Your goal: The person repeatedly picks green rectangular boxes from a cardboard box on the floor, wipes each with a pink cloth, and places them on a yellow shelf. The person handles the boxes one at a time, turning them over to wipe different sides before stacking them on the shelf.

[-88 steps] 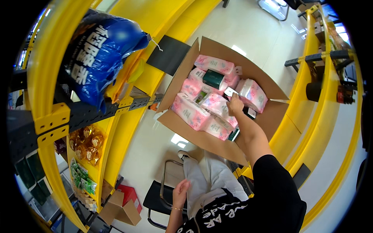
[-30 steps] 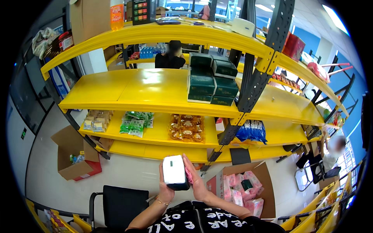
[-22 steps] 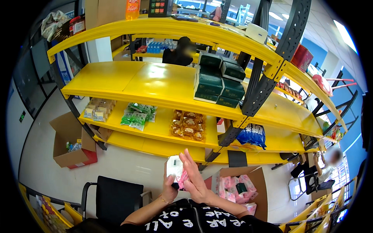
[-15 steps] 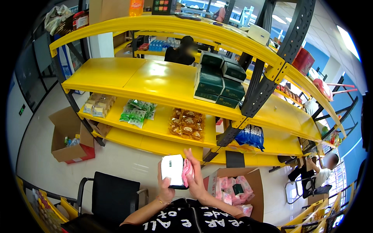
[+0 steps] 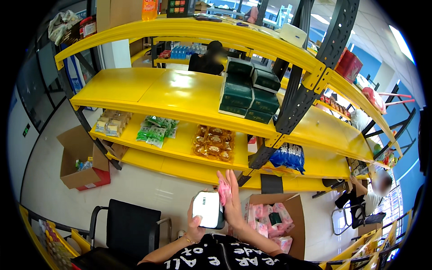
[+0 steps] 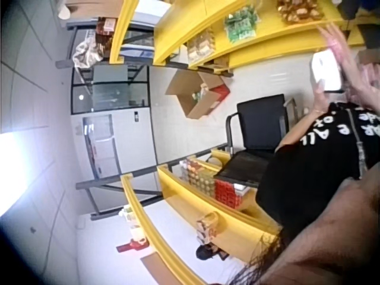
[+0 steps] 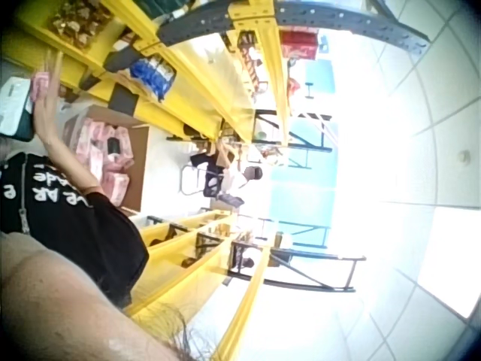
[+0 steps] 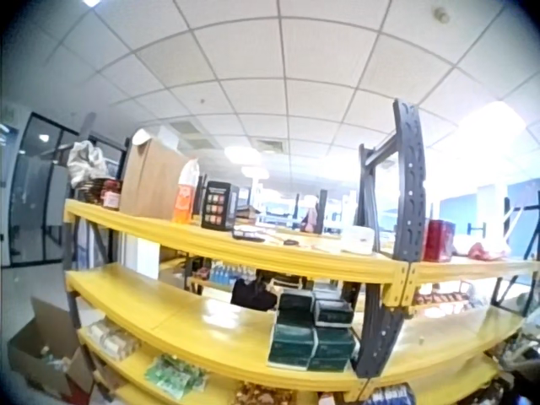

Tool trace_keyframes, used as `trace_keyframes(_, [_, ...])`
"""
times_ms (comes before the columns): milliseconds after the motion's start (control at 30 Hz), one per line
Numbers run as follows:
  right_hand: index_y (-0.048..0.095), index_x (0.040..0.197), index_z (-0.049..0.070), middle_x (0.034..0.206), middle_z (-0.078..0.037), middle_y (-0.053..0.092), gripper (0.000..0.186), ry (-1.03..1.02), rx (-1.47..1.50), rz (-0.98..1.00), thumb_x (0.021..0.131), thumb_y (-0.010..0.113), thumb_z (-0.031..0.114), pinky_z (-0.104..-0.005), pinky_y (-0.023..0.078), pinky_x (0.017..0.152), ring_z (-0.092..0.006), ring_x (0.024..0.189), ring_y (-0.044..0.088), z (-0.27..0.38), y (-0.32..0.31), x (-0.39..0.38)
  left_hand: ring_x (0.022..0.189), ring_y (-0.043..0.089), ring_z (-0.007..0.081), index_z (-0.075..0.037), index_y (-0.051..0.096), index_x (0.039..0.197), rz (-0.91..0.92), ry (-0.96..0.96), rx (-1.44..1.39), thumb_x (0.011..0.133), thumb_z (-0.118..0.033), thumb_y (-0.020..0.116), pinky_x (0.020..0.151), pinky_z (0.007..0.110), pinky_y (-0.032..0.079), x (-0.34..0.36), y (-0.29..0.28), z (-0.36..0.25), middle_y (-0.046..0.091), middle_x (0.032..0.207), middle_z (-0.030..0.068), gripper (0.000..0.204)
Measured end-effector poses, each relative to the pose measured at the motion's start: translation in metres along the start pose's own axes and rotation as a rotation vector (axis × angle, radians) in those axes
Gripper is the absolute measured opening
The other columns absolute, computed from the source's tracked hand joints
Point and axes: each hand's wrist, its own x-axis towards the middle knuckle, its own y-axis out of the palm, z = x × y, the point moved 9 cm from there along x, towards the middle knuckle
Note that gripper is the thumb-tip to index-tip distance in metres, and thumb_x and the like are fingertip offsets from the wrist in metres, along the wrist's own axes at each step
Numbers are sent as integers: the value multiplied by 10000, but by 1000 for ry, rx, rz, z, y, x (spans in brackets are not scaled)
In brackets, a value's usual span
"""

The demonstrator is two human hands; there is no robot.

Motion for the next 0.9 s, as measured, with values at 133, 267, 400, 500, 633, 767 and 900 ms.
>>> trace_keyframes(133, [294,1460,-12,1516,-230,283,487,-292,-262,118,1012,321,177,-424,171,1157,-328,1426,255,21,16,-37,1174,542,256,47,344,1397,-107,70,-34,783,-474,535,1013,361,410,6,-13,3,522,1290,175,827])
trace_keyframes(267, [362,1423,-38,1517,-241,277,489,-324,-320,172,1003,339,210,-416,180,1152,-346,1427,250,43,24,-19,1198,529,252,48,360,1392,-86,31,16,803,-473,528,1026,361,401,0,-19,11,513,1310,167,805])
trace_keyframes(400, [373,1408,-56,1426,-214,437,551,38,83,215,1018,377,333,-393,284,1113,-302,1333,413,2,17,1,1244,499,259,39,346,1407,-4,-27,42,819,-505,478,1072,373,360,-7,-20,16,490,1362,154,811])
trace_keyframes(500, [411,1384,-52,1357,-185,516,544,193,157,179,1028,360,355,-364,350,1074,-264,1242,505,-30,14,-8,1224,512,267,52,363,1384,-54,3,51,793,-484,480,1054,370,380,-11,-19,9,510,1332,161,806])
trace_keyframes(633, [402,1394,-41,1366,-154,505,522,173,167,65,1034,363,335,-336,319,1085,-230,1265,470,-41,13,-30,1185,530,276,56,366,1356,-100,98,36,761,-491,518,1011,371,419,-3,-15,-8,514,1298,179,823])
trace_keyframes(767, [349,1433,-11,1399,-124,462,559,222,311,-100,1025,375,371,-322,297,1093,-206,1297,419,-70,13,-52,1169,527,292,56,373,1332,-63,217,153,754,-530,536,999,386,430,-1,-6,-20,495,1288,195,839])
trace_keyframes(900, [390,1431,124,1354,-38,495,526,652,861,-106,997,436,417,-334,383,1043,-176,1238,485,-81,31,-64,1184,492,304,43,404,1314,-34,346,415,789,-597,504,997,427,409,-3,-6,-20,465,1264,215,833])
